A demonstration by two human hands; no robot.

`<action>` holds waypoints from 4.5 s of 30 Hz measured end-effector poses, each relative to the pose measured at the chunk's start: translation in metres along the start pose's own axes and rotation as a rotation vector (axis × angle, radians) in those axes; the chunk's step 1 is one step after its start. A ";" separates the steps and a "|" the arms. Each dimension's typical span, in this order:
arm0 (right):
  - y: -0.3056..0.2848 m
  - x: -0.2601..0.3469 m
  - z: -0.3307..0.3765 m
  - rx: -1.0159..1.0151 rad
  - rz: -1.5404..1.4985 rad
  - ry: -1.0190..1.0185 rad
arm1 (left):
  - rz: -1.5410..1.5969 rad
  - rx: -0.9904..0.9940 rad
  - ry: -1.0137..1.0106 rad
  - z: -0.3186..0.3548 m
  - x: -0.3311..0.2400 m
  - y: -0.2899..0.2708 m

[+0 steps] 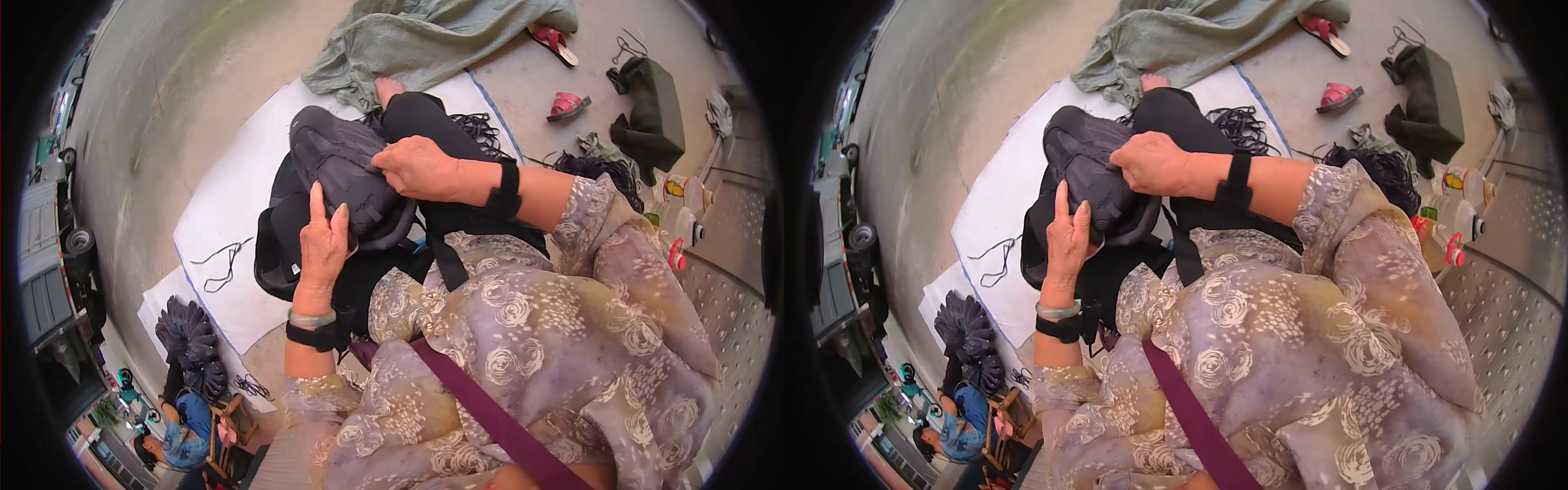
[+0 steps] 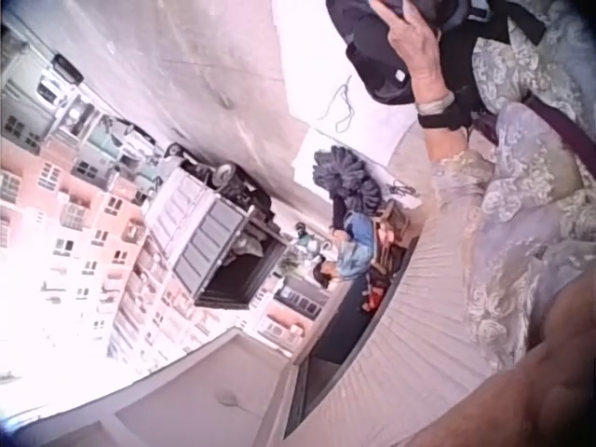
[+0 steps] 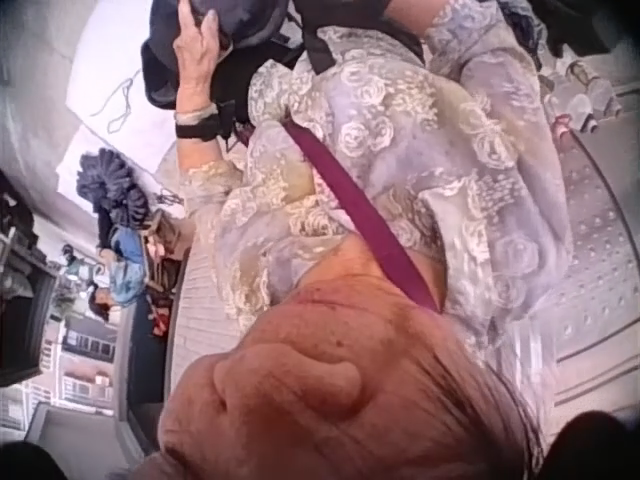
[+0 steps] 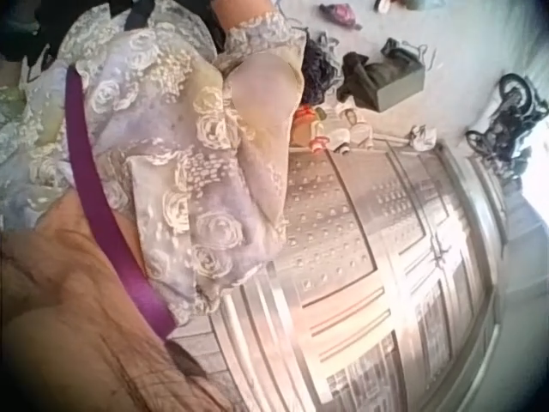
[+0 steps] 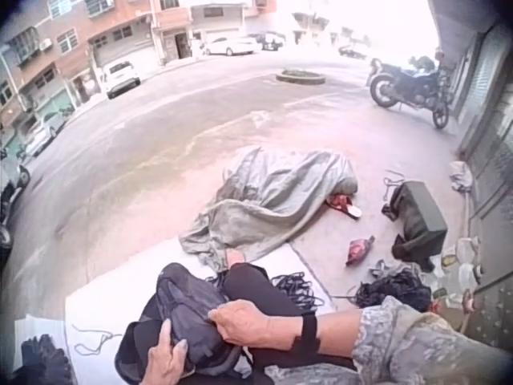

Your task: Insert and thread a shoelace through the eyelets of a black athletic shoe.

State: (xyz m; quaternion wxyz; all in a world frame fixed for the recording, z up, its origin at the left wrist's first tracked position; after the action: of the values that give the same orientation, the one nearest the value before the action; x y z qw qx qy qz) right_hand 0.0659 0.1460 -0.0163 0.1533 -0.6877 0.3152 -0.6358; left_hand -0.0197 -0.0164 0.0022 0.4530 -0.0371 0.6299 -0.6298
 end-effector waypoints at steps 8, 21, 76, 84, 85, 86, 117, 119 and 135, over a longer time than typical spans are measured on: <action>-0.042 0.006 0.004 0.243 -0.561 -0.066 | 0.128 0.185 -0.068 0.019 -0.020 0.003; -0.048 -0.262 0.127 0.158 -0.043 0.941 | 0.514 0.425 -0.216 0.070 -0.023 -0.032; -0.045 -0.005 -0.044 0.168 -0.571 0.124 | 0.307 -0.403 0.340 0.002 -0.037 -0.073; -0.067 -0.020 -0.017 0.043 -0.480 0.037 | 0.336 -0.361 0.375 -0.014 -0.050 -0.066; -0.078 -0.019 -0.017 -0.017 -0.234 -0.029 | 0.358 -0.303 0.376 -0.014 -0.040 -0.069; -0.084 -0.038 -0.016 -0.045 -0.268 0.079 | 0.307 -0.292 0.350 -0.009 -0.033 -0.077; -0.074 -0.162 0.011 -0.119 -0.307 0.419 | 0.329 0.220 -0.049 -0.015 0.025 -0.045; -0.081 -0.184 0.016 -0.132 -0.031 0.479 | 0.319 0.225 -0.062 -0.013 0.027 -0.047; -0.031 0.050 -0.056 0.324 -0.591 -0.021 | 0.297 -0.125 0.256 -0.036 -0.042 -0.042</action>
State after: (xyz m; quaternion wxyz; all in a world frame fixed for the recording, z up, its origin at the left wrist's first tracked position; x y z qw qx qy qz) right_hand 0.0186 0.1481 0.0498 0.0731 -0.7226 -0.0045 -0.6874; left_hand -0.0393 0.0285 0.0513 0.4537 0.1085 0.7188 -0.5154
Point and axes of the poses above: each hand's wrist, its own z-axis away from the middle knuckle, its own y-axis out of the palm, x = y × z, the point moved 5 cm from there along -z, towards the middle knuckle, and after that the axes turned 10 degrees about -z, right-handed, at the moved point
